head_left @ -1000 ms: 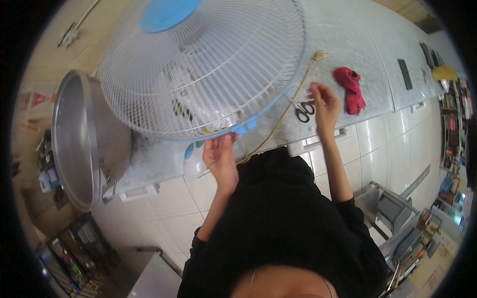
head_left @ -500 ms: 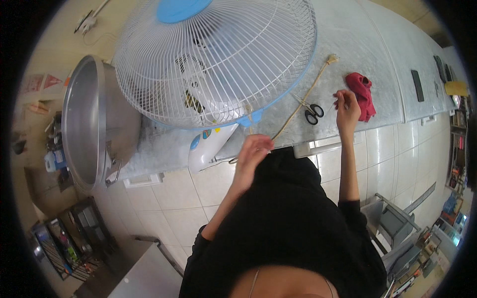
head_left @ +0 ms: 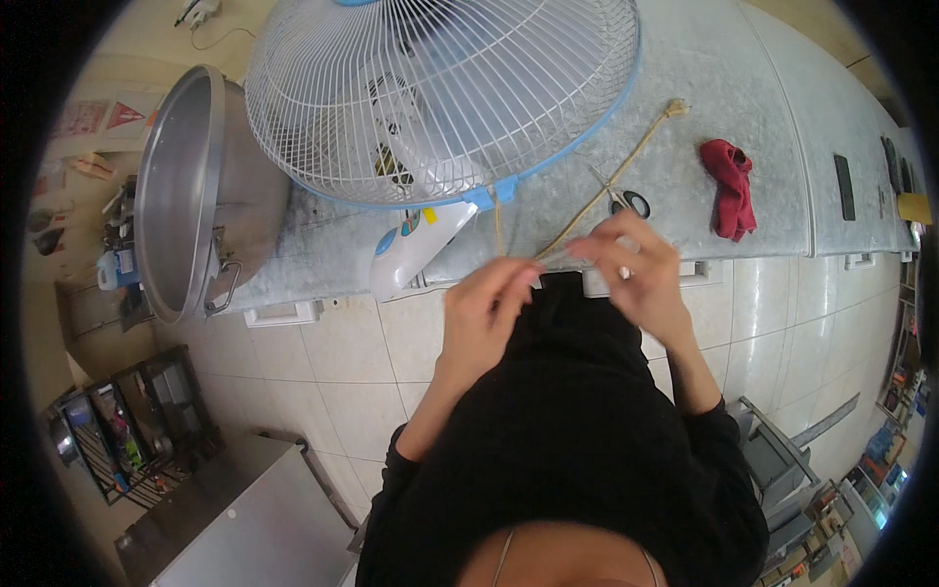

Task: The person assembles a table fan by attaching the front grille and securing it with zip ties. They then move to the sink, pour blue liquid into the basin, and wash a yellow sponge under running water.

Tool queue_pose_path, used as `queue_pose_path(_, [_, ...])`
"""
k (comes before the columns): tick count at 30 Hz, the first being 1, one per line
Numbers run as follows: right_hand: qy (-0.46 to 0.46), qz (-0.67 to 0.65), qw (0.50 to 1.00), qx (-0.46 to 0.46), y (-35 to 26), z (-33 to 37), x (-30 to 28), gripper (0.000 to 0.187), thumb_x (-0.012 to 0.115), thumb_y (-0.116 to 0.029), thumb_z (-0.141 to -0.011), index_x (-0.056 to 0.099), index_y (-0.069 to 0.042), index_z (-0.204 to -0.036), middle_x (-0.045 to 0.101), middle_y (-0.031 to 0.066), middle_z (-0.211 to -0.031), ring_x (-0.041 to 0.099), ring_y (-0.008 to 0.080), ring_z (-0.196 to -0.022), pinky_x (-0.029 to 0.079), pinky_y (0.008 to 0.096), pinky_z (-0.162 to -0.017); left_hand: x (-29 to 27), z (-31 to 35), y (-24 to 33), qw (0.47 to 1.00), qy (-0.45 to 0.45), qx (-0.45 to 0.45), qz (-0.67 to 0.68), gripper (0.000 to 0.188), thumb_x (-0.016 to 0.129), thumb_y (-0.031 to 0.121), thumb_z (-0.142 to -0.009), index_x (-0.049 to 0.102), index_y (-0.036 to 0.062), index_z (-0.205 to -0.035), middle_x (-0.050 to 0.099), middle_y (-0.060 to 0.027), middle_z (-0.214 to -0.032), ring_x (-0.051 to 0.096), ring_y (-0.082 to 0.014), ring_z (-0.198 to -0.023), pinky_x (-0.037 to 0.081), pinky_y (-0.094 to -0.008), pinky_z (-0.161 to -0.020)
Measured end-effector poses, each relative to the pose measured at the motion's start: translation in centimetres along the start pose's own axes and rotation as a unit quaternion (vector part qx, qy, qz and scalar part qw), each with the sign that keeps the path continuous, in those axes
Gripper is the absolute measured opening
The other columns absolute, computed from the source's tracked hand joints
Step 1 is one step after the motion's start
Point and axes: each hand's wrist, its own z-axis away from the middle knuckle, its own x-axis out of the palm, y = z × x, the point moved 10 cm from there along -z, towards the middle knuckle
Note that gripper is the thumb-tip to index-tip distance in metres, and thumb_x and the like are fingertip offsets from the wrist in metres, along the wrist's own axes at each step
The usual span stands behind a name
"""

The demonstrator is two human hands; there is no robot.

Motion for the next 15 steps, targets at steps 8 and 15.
queue_pose_path(8, [0.077, 0.012, 0.997, -0.009, 3.7, -1.8, -1.4, 0.016, 0.066, 0.003, -0.073, 0.069, -0.004, -0.087, 0.054, 0.0058, -0.072, 0.054, 0.0167, -0.064, 0.043, 0.0278, -0.057, -4.8, -0.4, -3.0, 0.954, 0.254, -0.026, 0.158, 0.021, 0.054, 0.014, -0.090, 0.049, 0.0061, -0.109, 0.056, -0.0053, -0.101, 0.054, -0.0124, -0.088, 0.041, -0.0243, -0.070])
queue_pose_path(15, [0.042, 0.039, 0.998, -0.041, 2.5, -2.8, -1.1, 0.017, 0.068, 0.005, -0.072, 0.070, -0.003, -0.087, 0.055, 0.0047, -0.070, 0.054, 0.0138, -0.064, 0.043, 0.0247, -0.057, -3.8, -0.9, -2.9, 0.958, 0.241, -0.028, 0.150, 0.020, 0.051, 0.015, -0.092, 0.052, 0.0036, -0.107, 0.058, -0.0077, -0.103, 0.057, -0.0144, -0.088, 0.042, -0.0258, -0.071])
